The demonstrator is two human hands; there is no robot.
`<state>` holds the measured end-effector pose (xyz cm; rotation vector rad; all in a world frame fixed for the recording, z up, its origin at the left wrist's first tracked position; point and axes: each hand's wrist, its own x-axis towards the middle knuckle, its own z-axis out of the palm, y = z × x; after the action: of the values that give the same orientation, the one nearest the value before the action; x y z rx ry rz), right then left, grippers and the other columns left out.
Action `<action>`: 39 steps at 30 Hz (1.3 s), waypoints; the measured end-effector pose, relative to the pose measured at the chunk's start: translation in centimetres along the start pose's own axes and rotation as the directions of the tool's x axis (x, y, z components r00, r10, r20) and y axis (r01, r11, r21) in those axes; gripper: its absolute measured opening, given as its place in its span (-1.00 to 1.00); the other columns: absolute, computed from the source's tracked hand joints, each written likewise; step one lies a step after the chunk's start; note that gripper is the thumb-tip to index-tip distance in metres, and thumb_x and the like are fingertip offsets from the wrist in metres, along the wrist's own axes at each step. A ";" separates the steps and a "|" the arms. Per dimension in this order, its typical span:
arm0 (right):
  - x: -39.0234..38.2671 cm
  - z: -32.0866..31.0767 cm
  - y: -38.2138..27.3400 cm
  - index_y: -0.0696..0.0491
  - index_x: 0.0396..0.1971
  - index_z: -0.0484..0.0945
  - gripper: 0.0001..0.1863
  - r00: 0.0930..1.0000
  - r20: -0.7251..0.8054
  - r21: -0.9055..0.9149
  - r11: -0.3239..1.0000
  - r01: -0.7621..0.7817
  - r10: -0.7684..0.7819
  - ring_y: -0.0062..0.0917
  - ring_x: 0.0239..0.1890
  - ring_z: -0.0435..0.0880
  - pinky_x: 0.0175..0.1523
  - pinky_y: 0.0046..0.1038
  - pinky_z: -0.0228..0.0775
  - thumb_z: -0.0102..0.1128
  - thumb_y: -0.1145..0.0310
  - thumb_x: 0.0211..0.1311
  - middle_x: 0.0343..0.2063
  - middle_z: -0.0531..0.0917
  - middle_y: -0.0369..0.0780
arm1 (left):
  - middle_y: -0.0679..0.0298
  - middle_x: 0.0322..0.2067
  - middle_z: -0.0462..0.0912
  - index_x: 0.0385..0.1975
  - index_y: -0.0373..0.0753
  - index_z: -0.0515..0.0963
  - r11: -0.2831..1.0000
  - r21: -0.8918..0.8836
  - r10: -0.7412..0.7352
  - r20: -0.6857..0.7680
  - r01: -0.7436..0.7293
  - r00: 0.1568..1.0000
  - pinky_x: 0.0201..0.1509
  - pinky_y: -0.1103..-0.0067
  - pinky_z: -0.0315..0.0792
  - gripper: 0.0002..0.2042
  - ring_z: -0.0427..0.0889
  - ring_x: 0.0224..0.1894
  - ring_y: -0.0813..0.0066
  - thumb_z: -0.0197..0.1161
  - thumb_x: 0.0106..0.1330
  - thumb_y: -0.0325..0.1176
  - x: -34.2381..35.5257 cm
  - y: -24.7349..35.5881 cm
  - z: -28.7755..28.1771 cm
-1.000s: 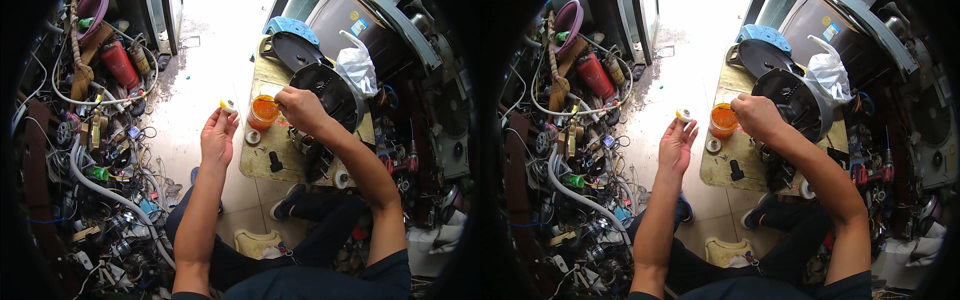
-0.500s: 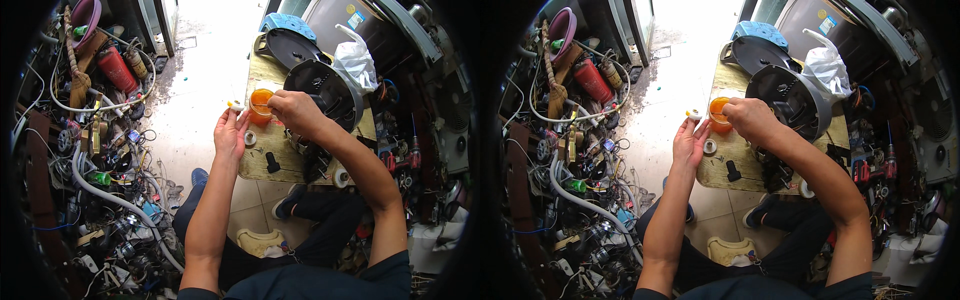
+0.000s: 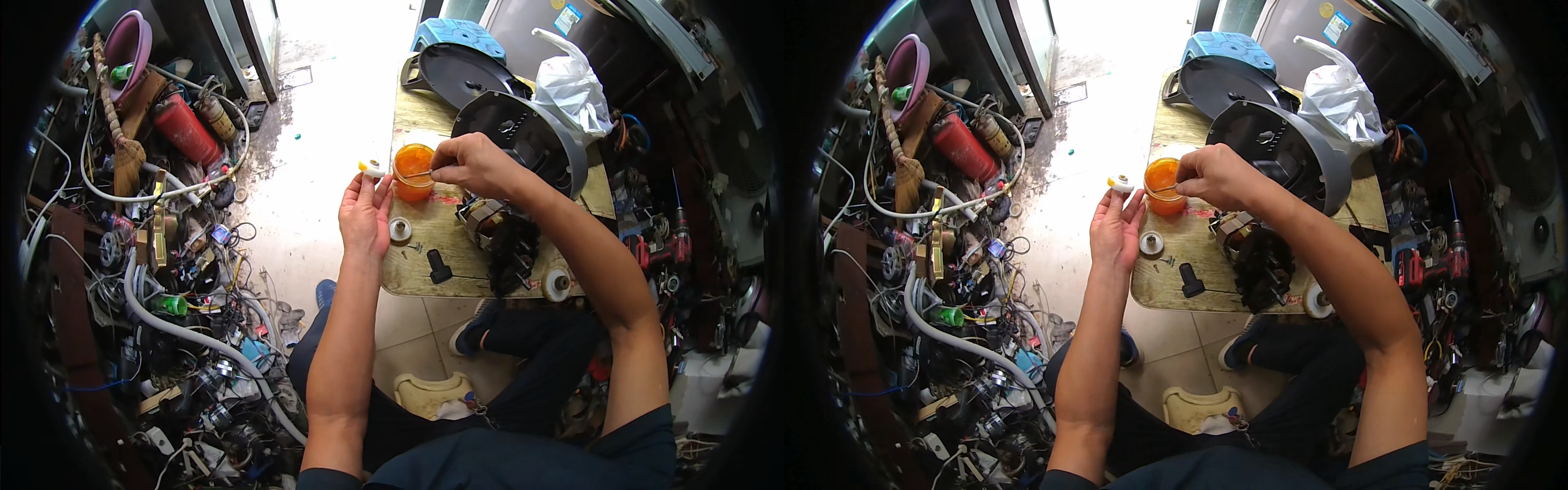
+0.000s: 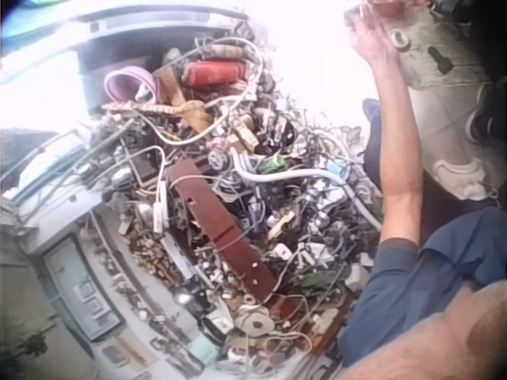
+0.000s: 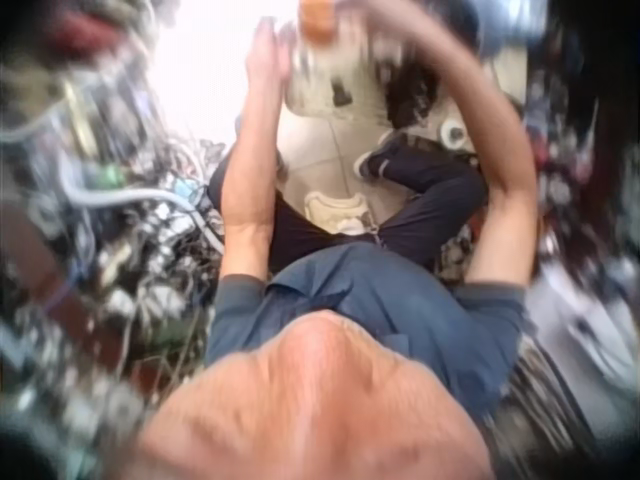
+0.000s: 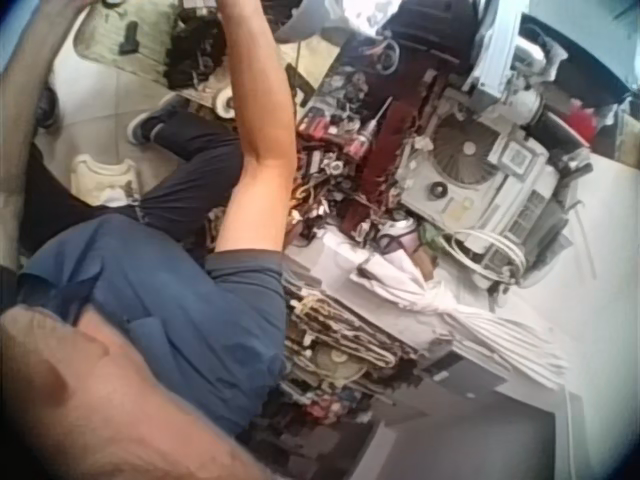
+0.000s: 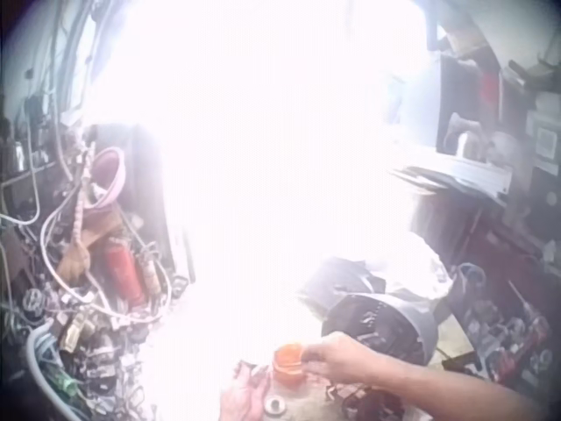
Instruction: The person applies orange grease to a small white plastic gear using a screwdriver, then installs the gear onto a motor shaft and attaches a larger beige gear to the assembly.
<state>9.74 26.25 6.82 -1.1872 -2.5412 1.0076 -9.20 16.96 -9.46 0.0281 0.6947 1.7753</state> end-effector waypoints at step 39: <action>-1.3 1.3 0.3 0.27 -0.14 0.76 -0.74 0.982 -0.176 -0.057 0.996 -0.072 0.061 -0.32 -0.22 0.86 -0.03 -0.34 0.68 0.49 0.40 0.30 -0.27 0.84 0.00 | 0.27 0.09 0.77 0.25 -0.20 0.53 0.996 0.083 0.017 0.031 -0.020 0.999 0.17 0.42 0.69 -0.67 0.81 0.11 0.34 0.37 0.61 -0.28 0.3 0.1 0.7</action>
<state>10.30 24.76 5.80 -1.3229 -2.4277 0.8032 -9.18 17.54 -8.93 0.1182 0.7485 1.7592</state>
